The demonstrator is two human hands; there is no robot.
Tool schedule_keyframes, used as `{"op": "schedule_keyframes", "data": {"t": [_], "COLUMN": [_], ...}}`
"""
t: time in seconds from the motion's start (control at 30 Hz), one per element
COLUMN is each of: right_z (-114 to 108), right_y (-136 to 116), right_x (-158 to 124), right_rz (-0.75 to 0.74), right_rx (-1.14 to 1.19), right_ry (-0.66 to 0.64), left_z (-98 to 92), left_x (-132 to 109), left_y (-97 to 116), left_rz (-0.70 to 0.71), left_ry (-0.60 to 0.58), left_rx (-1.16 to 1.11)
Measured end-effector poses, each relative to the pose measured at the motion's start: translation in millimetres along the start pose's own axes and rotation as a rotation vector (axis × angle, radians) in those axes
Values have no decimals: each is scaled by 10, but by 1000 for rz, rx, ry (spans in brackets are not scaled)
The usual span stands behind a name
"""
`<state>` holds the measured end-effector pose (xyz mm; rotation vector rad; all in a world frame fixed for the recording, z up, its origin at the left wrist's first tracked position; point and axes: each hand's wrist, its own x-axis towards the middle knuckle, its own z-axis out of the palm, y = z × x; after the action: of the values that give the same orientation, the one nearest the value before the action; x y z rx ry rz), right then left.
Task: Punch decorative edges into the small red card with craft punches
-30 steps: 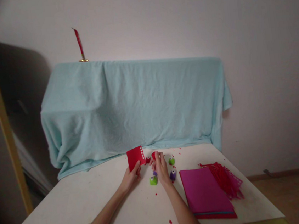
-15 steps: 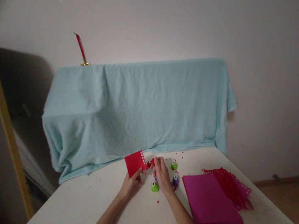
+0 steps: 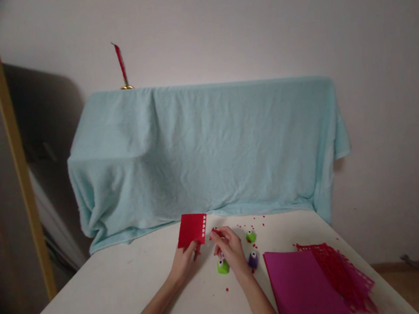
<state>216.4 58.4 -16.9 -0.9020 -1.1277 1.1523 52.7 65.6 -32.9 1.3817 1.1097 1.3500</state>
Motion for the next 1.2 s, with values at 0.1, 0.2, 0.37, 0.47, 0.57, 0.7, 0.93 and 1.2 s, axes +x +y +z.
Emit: {"op": "schedule_keyframes", "data": {"t": [0.1,0.2,0.37,0.47,0.57,0.7,0.93,1.2], "right_z": [15,17,14,19,34,56,24,39], "right_y": [-3,-12,-33,-35,-32,-26,-22,-112], "right_x": [-7,-8,-31,-38,-39,-41,-19,-53], "right_rz": [9,9,59,79,91,113,95,52], "right_rx": [64,112,138,158,180,175,164,114], "right_ry": [-22,-23,-44,-91,-110,-117,-88,-93], "left_z": [-12,-21,-21,-21,-23,-25,-29,4], "left_x": [2,-1,-7,-7,-5,-7,-27,-54], "left_y": [1,36,53,25,2,2,71,155], "left_rz": [19,28,25,37,54,54,46,29], "left_ry": [30,22,7,-8,-18,-26,-28,25], "left_rx": [-2,-11,-4,35,81,122,143,136]}}
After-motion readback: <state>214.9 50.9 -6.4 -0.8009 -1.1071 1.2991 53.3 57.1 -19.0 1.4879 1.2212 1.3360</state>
